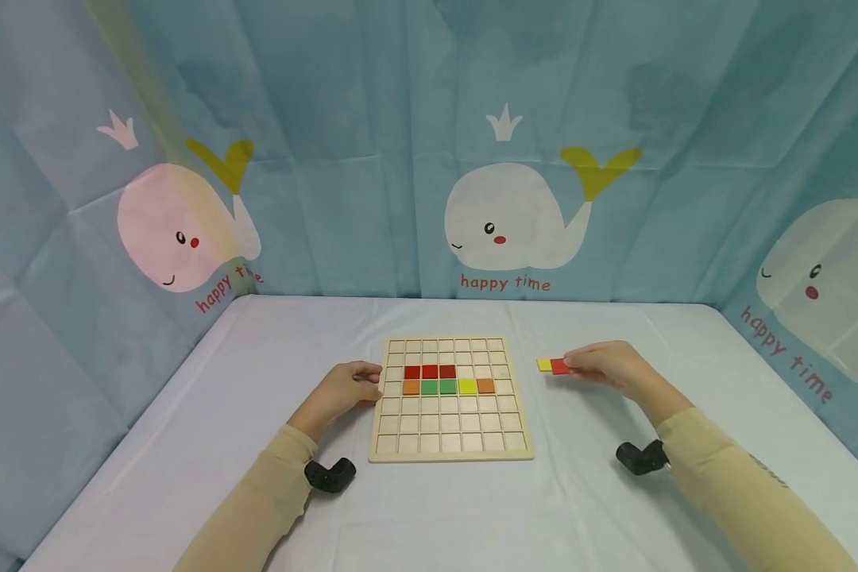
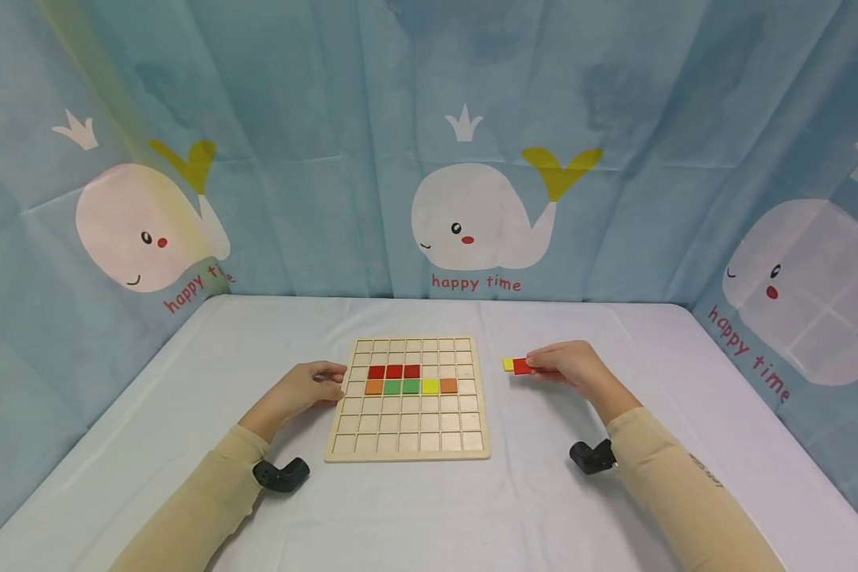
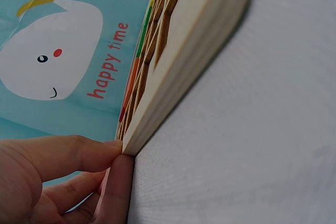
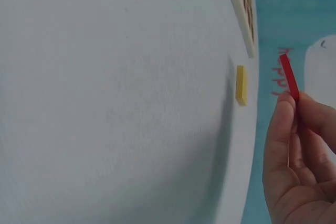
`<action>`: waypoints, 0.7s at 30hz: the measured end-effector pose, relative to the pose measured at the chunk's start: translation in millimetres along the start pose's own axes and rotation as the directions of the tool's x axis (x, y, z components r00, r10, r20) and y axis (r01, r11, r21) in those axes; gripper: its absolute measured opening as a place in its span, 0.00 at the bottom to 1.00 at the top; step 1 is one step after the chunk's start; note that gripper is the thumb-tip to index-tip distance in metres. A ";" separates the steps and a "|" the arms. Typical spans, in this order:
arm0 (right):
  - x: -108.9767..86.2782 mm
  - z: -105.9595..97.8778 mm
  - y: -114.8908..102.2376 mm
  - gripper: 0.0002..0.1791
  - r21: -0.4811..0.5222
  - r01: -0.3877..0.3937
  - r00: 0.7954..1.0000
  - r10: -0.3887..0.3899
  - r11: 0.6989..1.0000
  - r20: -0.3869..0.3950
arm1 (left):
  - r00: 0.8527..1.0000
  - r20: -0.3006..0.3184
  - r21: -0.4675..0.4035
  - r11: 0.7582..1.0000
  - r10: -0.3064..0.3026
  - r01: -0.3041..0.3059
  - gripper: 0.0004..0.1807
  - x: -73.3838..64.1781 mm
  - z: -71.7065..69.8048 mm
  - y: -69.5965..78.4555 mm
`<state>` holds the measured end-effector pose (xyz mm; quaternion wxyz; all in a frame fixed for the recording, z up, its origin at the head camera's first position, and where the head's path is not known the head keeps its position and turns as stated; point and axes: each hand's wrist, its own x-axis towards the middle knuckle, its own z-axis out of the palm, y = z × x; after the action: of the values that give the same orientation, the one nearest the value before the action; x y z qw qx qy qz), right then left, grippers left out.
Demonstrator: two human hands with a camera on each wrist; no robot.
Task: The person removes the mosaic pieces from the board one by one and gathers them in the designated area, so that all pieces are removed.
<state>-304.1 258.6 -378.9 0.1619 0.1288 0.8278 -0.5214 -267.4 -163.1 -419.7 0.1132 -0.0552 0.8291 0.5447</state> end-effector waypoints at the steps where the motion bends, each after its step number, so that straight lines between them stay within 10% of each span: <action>1: 0.2 -1.5 0.5 0.29 0.002 0.004 1.000 -0.004 1.000 0.004 | 1.000 -0.002 0.000 1.000 0.001 -0.001 0.28 -0.1 0.1 0.0; 21: 18.8 -24.1 11.0 0.29 0.101 0.029 0.998 -0.034 0.994 0.047 | 1.000 -0.001 0.003 1.000 0.000 0.000 0.28 -1.0 0.0 1.8</action>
<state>-320.3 286.0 -385.7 0.1669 0.1111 0.7984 -0.5678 -266.9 -162.5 -417.9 0.1128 -0.0551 0.8300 0.5435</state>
